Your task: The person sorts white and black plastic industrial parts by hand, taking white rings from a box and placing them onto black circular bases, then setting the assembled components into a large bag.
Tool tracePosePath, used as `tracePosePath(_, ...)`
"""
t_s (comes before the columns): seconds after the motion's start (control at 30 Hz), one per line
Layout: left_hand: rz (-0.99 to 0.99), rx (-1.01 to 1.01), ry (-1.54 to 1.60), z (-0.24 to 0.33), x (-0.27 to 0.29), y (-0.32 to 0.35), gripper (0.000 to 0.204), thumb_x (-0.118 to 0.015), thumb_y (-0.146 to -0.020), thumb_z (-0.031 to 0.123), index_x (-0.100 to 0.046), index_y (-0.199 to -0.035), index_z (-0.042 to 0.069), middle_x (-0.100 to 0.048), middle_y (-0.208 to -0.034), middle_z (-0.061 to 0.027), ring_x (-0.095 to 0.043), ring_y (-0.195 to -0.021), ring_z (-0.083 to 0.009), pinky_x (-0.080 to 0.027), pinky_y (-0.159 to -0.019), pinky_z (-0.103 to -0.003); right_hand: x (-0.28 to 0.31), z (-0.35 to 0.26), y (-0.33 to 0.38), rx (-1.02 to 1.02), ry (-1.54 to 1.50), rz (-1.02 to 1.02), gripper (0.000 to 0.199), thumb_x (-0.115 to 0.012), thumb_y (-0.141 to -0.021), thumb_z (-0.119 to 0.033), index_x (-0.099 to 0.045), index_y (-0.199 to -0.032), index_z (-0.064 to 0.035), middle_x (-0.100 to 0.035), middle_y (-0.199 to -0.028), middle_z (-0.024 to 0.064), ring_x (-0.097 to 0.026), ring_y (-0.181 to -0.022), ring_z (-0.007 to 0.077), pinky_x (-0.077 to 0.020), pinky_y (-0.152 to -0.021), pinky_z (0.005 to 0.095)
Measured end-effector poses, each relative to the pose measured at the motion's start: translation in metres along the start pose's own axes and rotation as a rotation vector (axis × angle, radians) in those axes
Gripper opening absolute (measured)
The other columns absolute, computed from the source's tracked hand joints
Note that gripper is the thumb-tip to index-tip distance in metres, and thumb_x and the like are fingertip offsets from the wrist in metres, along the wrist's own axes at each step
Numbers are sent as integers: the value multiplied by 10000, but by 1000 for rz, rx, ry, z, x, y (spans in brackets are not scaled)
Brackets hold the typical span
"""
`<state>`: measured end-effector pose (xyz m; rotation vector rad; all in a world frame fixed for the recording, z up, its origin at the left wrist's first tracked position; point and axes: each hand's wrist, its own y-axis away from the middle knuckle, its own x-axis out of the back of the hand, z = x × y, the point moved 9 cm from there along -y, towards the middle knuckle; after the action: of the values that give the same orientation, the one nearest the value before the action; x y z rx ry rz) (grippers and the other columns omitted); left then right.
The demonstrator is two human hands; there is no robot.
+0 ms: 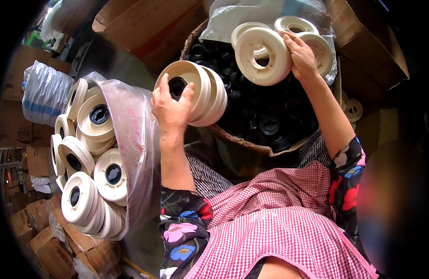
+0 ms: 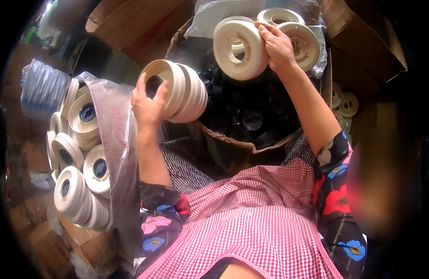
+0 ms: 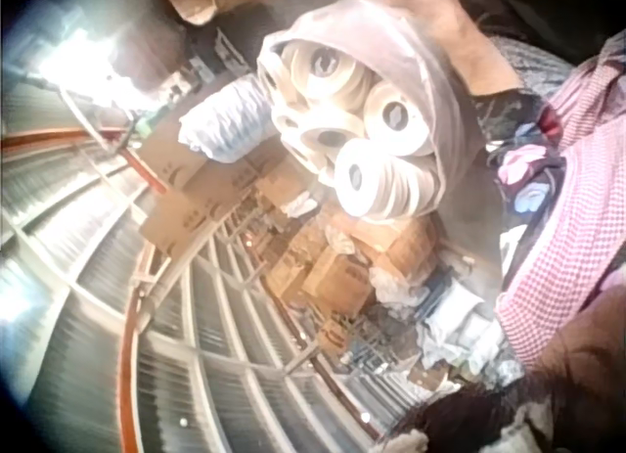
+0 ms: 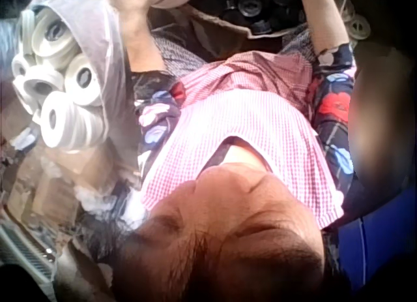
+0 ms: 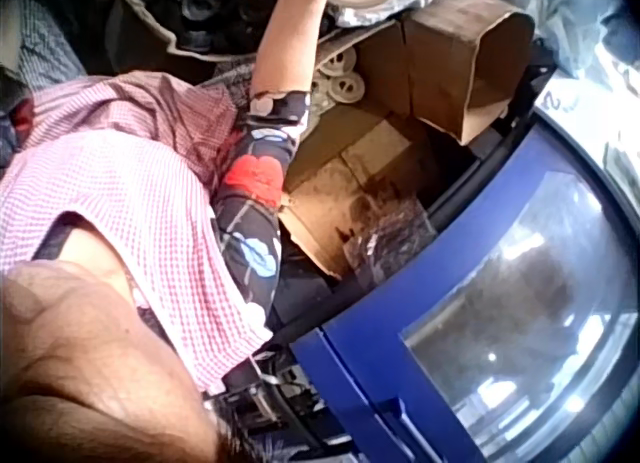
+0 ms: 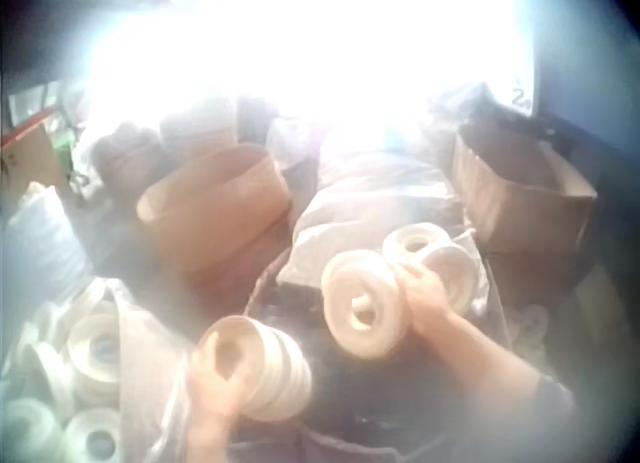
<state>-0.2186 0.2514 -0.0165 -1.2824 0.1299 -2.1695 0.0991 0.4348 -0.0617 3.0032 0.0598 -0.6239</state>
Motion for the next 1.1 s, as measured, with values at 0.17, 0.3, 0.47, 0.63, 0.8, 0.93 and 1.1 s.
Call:
tracePosePath(0.17, 150, -145, -51, 54, -3, 18, 609, -708, -810, 343, -503, -1289, 26, -531, -1190, -211, -489, -1141, -370, -401, -966, -451, 36, 4, -4, -66, -169, 52, 226, -557, -940, -100, -614, -1116, 29, -657, -1053, 111, -634, -949, 164, -520, -859, 277)
tracePosePath(0.3, 148, -90, 60, 47, 1, 10, 659, -735, -774, 319, -477, -1303, 20, -515, -1205, -227, -477, -1147, -382, -382, -989, -450, 40, -1, -5, -87, -215, 28, 214, -562, -936, -99, -614, -1106, 20, -652, -1064, 116, -630, -963, 168, -513, -878, 279)
tracePosePath(0.47, 21, 35, 188, 18, -3, 3, 648, -777, -704, 201, -517, -1266, 9, -530, -1204, -214, -485, -1154, -360, -382, -1010, -423, 26, -4, 6, -115, -107, 25, 277, -537, -943, -99, -562, -1186, 32, -631, -1112, 121, -625, -996, 164, -508, -902, 281)
tracePosePath(0.63, 23, -30, 187, 39, -3, 7, 567, -768, -724, 175, -565, -1233, 27, -535, -1220, -188, -538, -1120, -305, -436, -959, -377, 26, -3, 7, -131, -146, 2, 259, -579, -919, -86, -579, -1155, 22, -643, -1071, 110, -629, -973, 163, -514, -873, 275)
tracePosePath(0.8, -40, -18, 132, 30, -15, 2, 599, -741, -720, 231, -545, -1240, 6, -534, -1184, -188, -493, -1136, -349, -383, -1005, -413, 27, -1, 1, -165, -228, -31, 267, -538, -943, -116, -567, -1167, 27, -639, -1097, 120, -626, -990, 174, -510, -888, 288)
tracePosePath(0.93, 274, -229, 129, 66, 17, 19, 505, -701, -746, 134, -549, -1212, 11, -545, -1142, -185, -514, -1084, -355, -406, -942, -455, 16, -11, 8, -186, -377, -151, 291, -498, -962, -138, -544, -1182, 48, -645, -1099, 135, -633, -1004, 194, -522, -900, 315)
tracePosePath(1.1, -255, -504, 470, 150, -45, 72, 58, -643, -780, 61, -615, -821, 31, -613, -842, -142, -591, -813, -313, -481, -738, -401, 20, -11, 4, -239, -581, -147, 304, -518, -950, -169, -554, -1170, 38, -654, -1086, 135, -647, -979, 217, -525, -903, 356)
